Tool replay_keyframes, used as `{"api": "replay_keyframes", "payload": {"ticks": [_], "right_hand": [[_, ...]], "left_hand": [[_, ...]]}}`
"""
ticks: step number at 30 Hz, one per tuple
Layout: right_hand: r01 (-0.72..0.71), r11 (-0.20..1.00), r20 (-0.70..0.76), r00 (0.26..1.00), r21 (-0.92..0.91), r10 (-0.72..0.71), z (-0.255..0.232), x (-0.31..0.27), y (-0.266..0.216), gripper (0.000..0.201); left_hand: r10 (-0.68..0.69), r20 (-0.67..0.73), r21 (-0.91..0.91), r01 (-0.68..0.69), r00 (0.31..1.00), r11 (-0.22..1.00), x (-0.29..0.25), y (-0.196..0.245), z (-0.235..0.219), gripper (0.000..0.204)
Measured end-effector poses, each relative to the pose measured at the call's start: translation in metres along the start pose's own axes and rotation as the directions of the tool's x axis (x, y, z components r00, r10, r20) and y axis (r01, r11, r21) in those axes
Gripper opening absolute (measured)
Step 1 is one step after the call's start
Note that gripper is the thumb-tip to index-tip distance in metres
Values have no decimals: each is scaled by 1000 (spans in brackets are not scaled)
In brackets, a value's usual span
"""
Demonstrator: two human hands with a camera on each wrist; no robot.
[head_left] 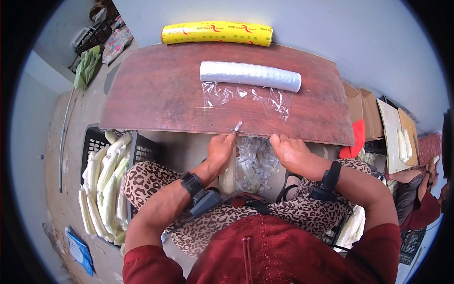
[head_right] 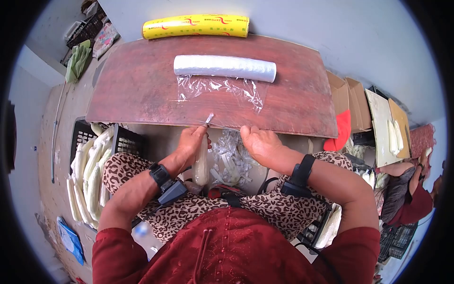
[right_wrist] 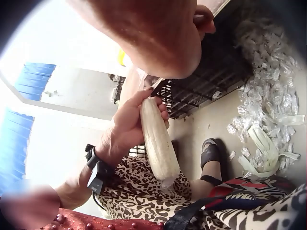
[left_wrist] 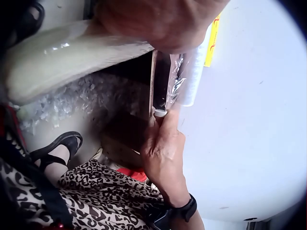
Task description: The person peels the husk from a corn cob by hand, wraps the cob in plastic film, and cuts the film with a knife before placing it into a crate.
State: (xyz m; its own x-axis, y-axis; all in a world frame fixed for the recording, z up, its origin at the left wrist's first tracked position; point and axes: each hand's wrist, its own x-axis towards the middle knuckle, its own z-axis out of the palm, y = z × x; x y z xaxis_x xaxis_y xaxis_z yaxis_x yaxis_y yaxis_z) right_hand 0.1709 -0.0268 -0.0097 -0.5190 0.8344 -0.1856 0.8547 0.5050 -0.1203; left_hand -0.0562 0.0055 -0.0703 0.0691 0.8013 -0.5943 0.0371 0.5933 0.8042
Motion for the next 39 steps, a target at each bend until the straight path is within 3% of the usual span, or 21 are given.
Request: {"api": "replay_keyframes", "payload": {"ticks": [17, 32, 39], "right_hand": [[-41, 995, 50, 998, 90, 37, -13, 23, -21, 21], [3, 995, -22, 1000, 103, 0, 5, 26, -21, 20], [31, 997, -22, 999, 69, -30, 1, 38, -26, 17]], "left_hand": [[34, 24, -26, -33, 999, 999, 2, -5, 1, 34], [94, 92, 24, -97, 991, 995, -3, -1, -4, 38], [96, 98, -95, -86, 991, 992, -1, -9, -5, 38]]}}
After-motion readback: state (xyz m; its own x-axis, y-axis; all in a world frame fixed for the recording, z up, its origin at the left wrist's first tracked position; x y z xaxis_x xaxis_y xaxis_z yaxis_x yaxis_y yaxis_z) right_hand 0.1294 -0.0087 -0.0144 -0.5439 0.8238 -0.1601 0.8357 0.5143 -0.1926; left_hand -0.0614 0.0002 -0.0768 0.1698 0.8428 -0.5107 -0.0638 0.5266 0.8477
